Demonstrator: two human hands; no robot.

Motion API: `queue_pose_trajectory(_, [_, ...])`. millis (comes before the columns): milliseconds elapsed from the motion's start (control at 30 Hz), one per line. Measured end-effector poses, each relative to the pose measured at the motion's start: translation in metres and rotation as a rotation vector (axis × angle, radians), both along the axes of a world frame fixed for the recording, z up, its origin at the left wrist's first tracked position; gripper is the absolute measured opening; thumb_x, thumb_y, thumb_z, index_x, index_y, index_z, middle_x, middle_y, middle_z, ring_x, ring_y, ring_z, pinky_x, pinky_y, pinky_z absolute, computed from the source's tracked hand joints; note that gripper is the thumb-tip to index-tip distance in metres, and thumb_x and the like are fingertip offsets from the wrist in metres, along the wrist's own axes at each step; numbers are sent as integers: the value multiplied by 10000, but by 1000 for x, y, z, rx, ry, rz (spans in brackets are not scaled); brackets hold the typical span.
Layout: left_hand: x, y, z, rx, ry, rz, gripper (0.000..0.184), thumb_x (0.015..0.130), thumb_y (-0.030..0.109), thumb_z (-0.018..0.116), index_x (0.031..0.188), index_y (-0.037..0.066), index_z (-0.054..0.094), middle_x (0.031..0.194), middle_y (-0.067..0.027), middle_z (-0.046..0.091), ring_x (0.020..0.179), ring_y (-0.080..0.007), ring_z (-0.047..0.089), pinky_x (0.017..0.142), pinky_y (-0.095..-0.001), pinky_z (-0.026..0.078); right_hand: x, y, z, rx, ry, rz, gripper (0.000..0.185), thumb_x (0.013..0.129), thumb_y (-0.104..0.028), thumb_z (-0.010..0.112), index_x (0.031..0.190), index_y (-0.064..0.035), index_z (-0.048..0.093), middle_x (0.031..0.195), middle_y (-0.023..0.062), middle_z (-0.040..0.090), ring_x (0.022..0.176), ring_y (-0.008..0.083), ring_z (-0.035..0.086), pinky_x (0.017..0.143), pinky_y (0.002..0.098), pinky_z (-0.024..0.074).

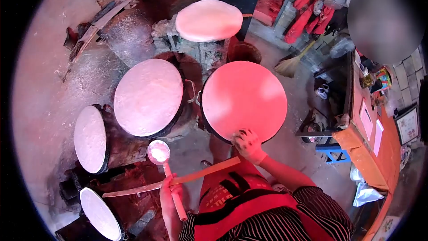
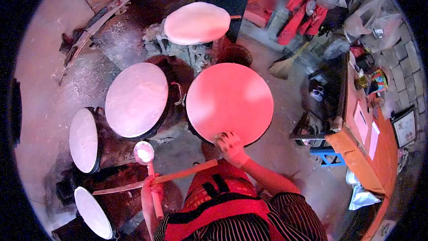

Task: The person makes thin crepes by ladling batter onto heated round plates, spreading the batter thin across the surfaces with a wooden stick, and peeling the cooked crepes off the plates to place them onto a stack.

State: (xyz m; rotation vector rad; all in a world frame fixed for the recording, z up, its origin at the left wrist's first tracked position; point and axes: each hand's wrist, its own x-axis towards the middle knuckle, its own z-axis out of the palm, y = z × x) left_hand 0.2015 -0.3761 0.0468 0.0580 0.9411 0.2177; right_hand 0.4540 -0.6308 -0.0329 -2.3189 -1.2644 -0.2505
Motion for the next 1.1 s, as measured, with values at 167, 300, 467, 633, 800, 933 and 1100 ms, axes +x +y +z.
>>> queue_pose_trajectory(167, [2,6,-8,-21,-27,-18,162,899,76,556,1027,-17,527,687,8,448,481,-43,357,376,-171,287,15,1,-11,159,164,-321,239,709,-134,703,891,-33,585,960,113,594,869,307,579,716,390,477])
queue_pose_trajectory(300, [12,-1,-1,43,-8,-55,181,902,86,555,1044,-22,528,687,7,450,483,-40,355,380,-168,285,17,-5,5,74,9,-309,318,694,-119,724,964,-39,578,920,117,591,780,306,584,656,375,475])
queue_pose_trajectory(467, [30,-16,13,56,6,-54,183,906,93,551,1043,-27,532,696,-3,465,484,-39,357,378,-164,286,4,-19,12,125,-76,-131,338,711,-137,714,1028,-89,608,861,79,590,725,266,591,616,353,468])
queue_pose_trajectory(633, [37,-26,-1,128,6,-90,177,911,96,547,1035,-31,535,702,-7,490,490,-39,383,372,-161,288,36,-28,19,17,-44,-239,185,786,-189,644,952,-112,614,823,65,602,762,246,614,608,377,480])
queue_pose_trajectory(800, [47,-36,0,58,-55,-49,234,911,138,546,1073,-30,545,699,-21,531,452,-54,401,370,-168,325,102,-19,109,-6,-29,-201,107,838,-202,612,892,-110,620,767,71,613,683,251,626,603,381,497])
queue_pose_trajectory(933, [61,-51,14,56,-49,-5,182,926,91,519,1050,-37,555,697,-4,505,489,-45,390,369,-168,290,177,5,206,74,-167,17,124,787,-191,602,880,-111,616,762,89,618,684,258,632,590,385,498])
queue_pose_trajectory(1100, [75,-64,31,86,-70,18,196,931,95,512,1062,-41,564,689,4,502,479,-42,379,363,-174,277,307,72,283,21,-310,82,154,741,-196,612,842,-108,686,760,143,649,750,302,640,678,400,504])
